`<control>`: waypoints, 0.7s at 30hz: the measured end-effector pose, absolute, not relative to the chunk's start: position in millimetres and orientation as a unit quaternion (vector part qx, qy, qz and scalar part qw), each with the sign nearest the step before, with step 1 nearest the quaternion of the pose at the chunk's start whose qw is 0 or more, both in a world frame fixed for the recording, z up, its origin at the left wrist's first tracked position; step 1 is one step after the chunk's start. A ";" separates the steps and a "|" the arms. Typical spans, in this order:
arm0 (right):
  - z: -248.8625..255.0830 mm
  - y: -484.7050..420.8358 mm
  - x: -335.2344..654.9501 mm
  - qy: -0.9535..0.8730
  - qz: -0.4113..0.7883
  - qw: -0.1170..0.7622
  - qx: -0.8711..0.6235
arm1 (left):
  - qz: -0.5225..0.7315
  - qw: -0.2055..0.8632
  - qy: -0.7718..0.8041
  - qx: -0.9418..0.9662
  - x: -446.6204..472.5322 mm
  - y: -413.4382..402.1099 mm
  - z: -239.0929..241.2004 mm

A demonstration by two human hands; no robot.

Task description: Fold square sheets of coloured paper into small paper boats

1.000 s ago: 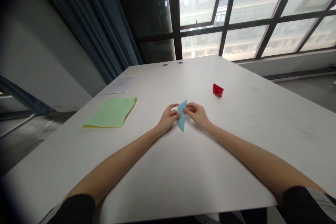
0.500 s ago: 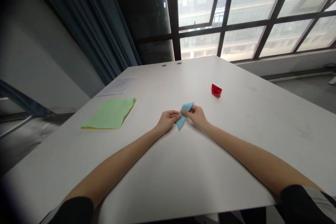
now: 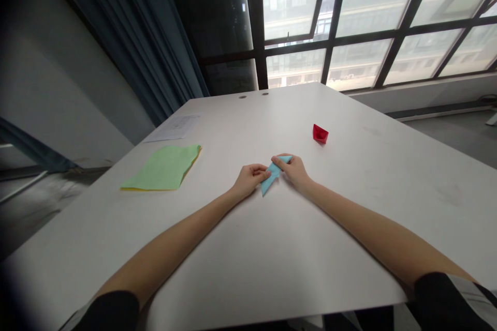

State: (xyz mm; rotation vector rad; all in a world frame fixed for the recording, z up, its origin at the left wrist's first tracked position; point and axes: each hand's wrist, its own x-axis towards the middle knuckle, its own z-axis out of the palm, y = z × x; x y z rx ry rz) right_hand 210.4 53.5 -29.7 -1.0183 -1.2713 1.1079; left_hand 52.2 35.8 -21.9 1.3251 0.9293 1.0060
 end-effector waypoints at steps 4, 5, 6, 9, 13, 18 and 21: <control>-33.6 57.0 213.6 -0.519 0.449 0.580 -0.438 | 0.424 0.590 0.389 0.566 52.2 35.9 -21.4; -34.5 57.8 213.9 -0.513 0.448 0.587 -0.438 | 0.425 0.595 0.386 0.563 52.4 36.2 -21.3; -35.4 58.5 214.0 -0.510 0.448 0.591 -0.436 | 0.426 0.600 0.383 0.558 52.7 36.5 -21.3; -37.2 60.3 213.0 -0.506 0.453 0.595 -0.429 | 0.433 0.613 0.377 0.543 53.9 36.6 -21.5; -35.0 61.0 211.3 -0.501 0.469 0.583 -0.435 | 0.444 0.606 0.374 0.544 54.1 36.0 -22.9; -25.1 58.6 212.8 -0.485 0.514 0.574 -0.413 | 0.504 0.564 0.396 0.521 51.1 40.4 -26.4; -22.1 55.2 212.8 -0.540 0.520 0.520 -0.409 | 0.550 0.540 0.404 0.492 49.0 43.7 -27.8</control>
